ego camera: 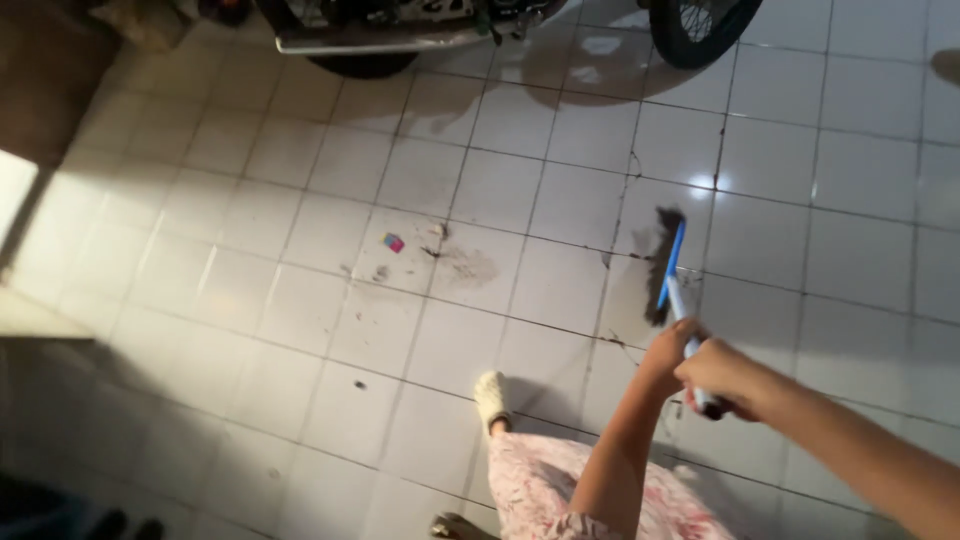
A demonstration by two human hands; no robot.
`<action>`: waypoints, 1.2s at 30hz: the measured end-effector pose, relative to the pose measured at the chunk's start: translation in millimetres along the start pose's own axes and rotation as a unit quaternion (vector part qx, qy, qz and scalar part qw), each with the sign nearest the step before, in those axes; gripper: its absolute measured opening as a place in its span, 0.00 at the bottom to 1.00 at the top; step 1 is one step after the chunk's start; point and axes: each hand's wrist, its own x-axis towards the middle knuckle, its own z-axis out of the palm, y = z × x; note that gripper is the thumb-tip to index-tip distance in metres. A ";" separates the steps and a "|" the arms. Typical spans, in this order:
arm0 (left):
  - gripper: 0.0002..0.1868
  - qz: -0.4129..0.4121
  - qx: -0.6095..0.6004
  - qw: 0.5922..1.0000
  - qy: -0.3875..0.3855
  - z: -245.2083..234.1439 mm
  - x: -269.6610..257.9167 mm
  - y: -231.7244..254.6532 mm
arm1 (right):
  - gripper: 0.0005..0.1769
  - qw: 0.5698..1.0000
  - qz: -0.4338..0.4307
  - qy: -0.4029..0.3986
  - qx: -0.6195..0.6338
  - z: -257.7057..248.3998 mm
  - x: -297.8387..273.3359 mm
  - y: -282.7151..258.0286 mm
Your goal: Sweeping the tiled floor in a garage or storage area around motorcycles and a refrigerator.
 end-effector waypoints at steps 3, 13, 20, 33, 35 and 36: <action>0.19 0.026 0.038 0.999 -0.026 -91.6 -31.9 -44.9 | 0.08 0.999 0.000 -0.027 0.027 85.2 25.9 -37.0; 0.06 -0.095 0.202 0.974 0.047 -406.0 -71.9 -40.1 | 0.16 0.988 -0.029 -0.140 0.064 314.8 13.7 -229.2; 0.03 -0.146 0.291 0.940 0.101 -471.4 -36.3 -33.3 | 0.07 0.976 -0.049 -0.185 0.100 309.8 41.7 -277.7; 0.23 -0.059 0.094 0.992 -0.064 -346.1 124.2 85.3 | 0.16 0.993 -0.039 0.105 0.020 64.4 23.3 -247.0; 0.25 -0.070 0.087 0.990 -0.084 -351.4 142.3 86.1 | 0.14 0.988 -0.021 0.155 0.005 36.0 49.6 -265.7; 0.25 -0.077 0.063 0.992 -0.071 -358.3 148.2 79.9 | 0.13 0.980 -0.001 0.195 -0.031 26.4 64.9 -282.2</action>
